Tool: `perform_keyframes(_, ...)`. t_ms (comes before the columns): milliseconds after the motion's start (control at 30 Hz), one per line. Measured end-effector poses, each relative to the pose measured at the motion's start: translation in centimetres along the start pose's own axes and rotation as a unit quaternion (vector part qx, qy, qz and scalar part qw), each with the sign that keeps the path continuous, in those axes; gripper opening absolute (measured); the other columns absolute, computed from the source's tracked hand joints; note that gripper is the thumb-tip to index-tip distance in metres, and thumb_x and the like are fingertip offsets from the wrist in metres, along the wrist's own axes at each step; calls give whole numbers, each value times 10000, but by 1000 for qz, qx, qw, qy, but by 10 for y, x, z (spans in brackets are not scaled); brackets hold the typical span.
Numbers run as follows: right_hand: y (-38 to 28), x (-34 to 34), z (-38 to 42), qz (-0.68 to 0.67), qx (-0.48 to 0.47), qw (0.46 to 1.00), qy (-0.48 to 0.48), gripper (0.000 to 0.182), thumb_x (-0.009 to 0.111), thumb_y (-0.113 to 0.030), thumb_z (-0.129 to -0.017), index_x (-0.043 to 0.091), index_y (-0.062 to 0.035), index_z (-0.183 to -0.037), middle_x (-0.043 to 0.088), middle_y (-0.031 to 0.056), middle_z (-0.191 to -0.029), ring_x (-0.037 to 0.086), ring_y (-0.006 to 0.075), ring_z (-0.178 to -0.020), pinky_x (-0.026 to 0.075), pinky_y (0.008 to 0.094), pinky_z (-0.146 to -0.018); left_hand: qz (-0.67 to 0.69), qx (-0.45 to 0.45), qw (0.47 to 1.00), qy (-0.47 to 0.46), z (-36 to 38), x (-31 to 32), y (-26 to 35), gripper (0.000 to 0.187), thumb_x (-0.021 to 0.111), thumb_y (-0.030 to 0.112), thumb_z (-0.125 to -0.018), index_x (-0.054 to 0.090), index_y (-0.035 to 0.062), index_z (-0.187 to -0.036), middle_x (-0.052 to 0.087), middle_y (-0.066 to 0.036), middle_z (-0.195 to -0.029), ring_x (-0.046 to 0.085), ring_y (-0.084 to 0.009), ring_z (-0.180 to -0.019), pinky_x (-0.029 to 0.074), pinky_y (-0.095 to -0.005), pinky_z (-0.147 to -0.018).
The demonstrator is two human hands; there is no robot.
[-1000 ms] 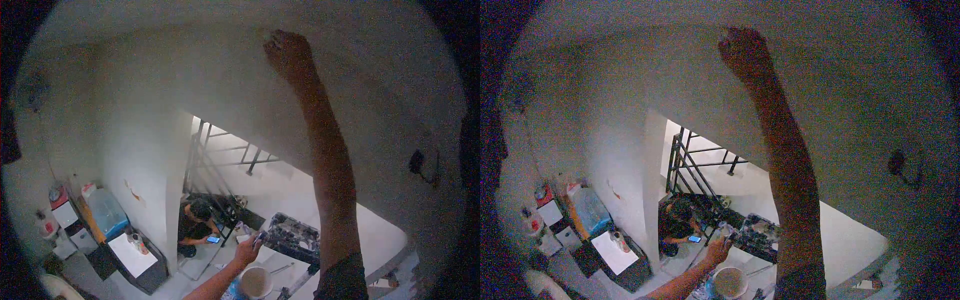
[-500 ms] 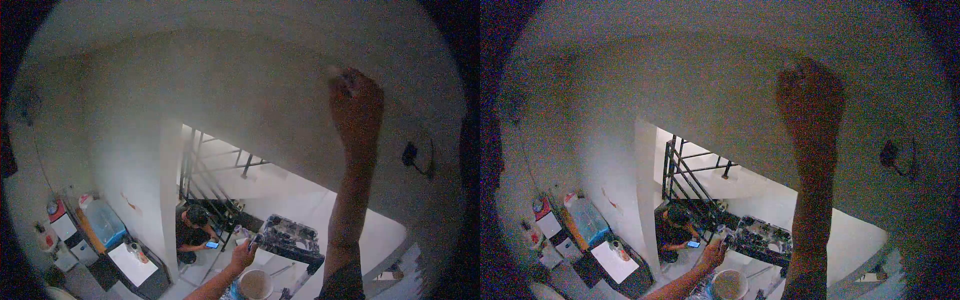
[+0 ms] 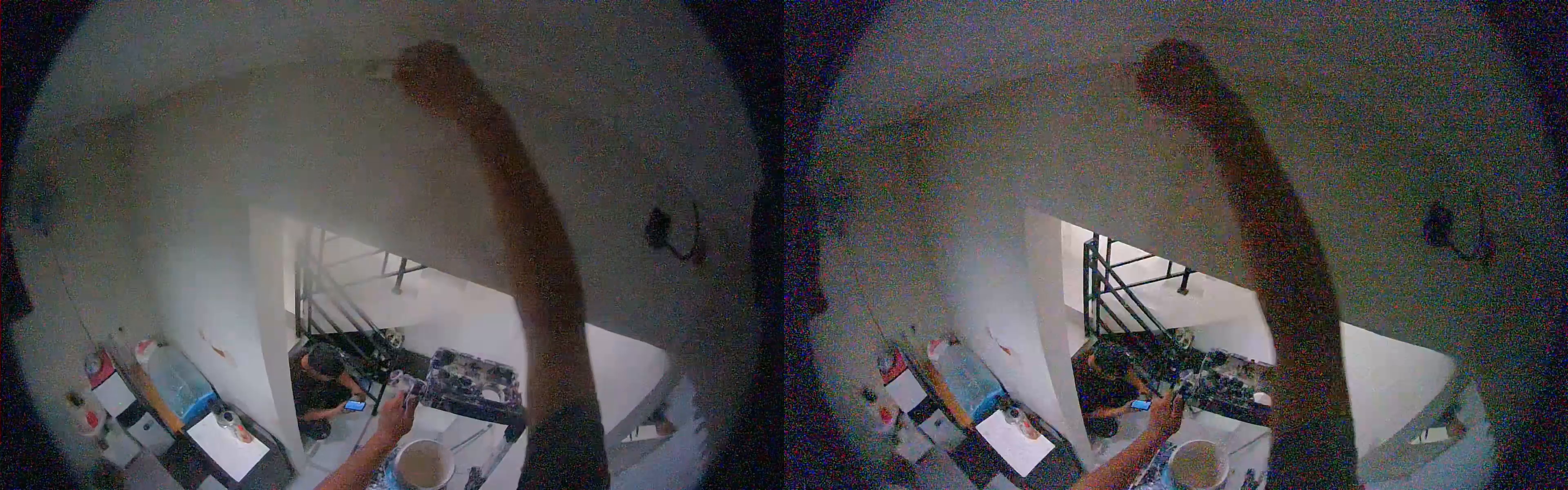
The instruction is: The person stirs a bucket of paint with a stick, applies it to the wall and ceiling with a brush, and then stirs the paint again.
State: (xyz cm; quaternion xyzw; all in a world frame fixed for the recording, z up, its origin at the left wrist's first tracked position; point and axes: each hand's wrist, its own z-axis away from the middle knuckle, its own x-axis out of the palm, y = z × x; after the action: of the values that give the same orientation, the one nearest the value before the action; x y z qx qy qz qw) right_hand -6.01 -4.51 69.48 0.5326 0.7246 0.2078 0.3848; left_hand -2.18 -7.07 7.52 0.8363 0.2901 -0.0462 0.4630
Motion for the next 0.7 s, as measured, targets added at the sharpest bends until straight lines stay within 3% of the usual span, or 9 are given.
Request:
perform_keyframes(67,21,-30,18,159,-71,972,-160,186,574,-141,-887,636,4,-986,634,124,-966,620,262,-909,500,403,-830,13,-6,1000,-4,-2,4,-5,378,465,382,-954,543,14,-987,587,-282,-737,568,-478,-664,427,-549,-559)
perform_keyframes(233,24,-89,76,53,51,984,-161,311,631,-268,-842,647,-32,-1043,646,190,-1064,603,354,-1012,458,440,-937,7,-37,999,-27,-2,2,-2,423,420,425,-960,541,22,-1000,593,-292,-759,574,-492,-698,423,-572,-588)
perform_keyframes(300,13,-78,92,9,42,990,137,265,628,-255,-848,647,-14,-954,659,183,-1001,615,348,-959,472,452,-886,27,-60,997,-51,-2,2,-3,388,440,400,-957,538,27,-1002,591,-291,-746,579,-488,-703,428,-564,-589)
perform_keyframes(400,2,-65,52,-56,-39,981,184,273,634,-259,-852,650,-12,-967,655,175,-1002,606,342,-975,471,451,-894,84,-56,994,-50,1,6,-8,359,458,376,-954,532,30,-1017,591,-281,-723,579,-487,-697,431,-560,-589)
perform_keyframes(467,3,-49,14,-247,-32,967,50,353,658,-306,-839,657,-40,-1072,653,159,-1009,600,309,-1026,456,415,-949,74,-44,995,-43,-1,-3,2,348,464,366,-953,530,31,-1020,590,-275,-711,578,-483,-685,431,-556,-585)
perform_keyframes(500,1,-39,-2,-251,-31,966,49,353,658,-306,-839,657,-40,-1072,653,159,-1009,600,309,-1026,456,415,-949,65,-27,997,-33,-1,-5,5,337,470,356,-952,528,31,-1023,590,-268,-699,578,-480,-673,430,-552,-581)
perform_keyframes(533,-3,-32,-16,-31,-124,991,41,246,610,-235,-861,645,-17,-967,644,145,-949,608,280,-953,473,408,-878,64,-30,997,-34,0,-4,3,337,470,356,-952,528,31,-1023,590,-268,-699,578,-480,-673,430,-552,-581)
perform_keyframes(567,-3,-26,-22,192,-212,958,32,187,562,-164,-882,634,7,-862,635,132,-889,616,252,-881,491,401,-807,57,-27,998,-29,-1,0,0,336,468,356,-953,528,32,-1018,590,-267,-699,579,-480,-671,431,-552,-579)
perform_keyframes(700,30,-22,0,99,-162,982,0,231,565,-215,-902,637,4,-884,626,140,-905,605,255,-886,489,405,-809,33,-31,998,-40,0,4,-6,336,463,355,-955,526,29,-1003,593,-274,-712,579,-486,-675,435,-555,-580)
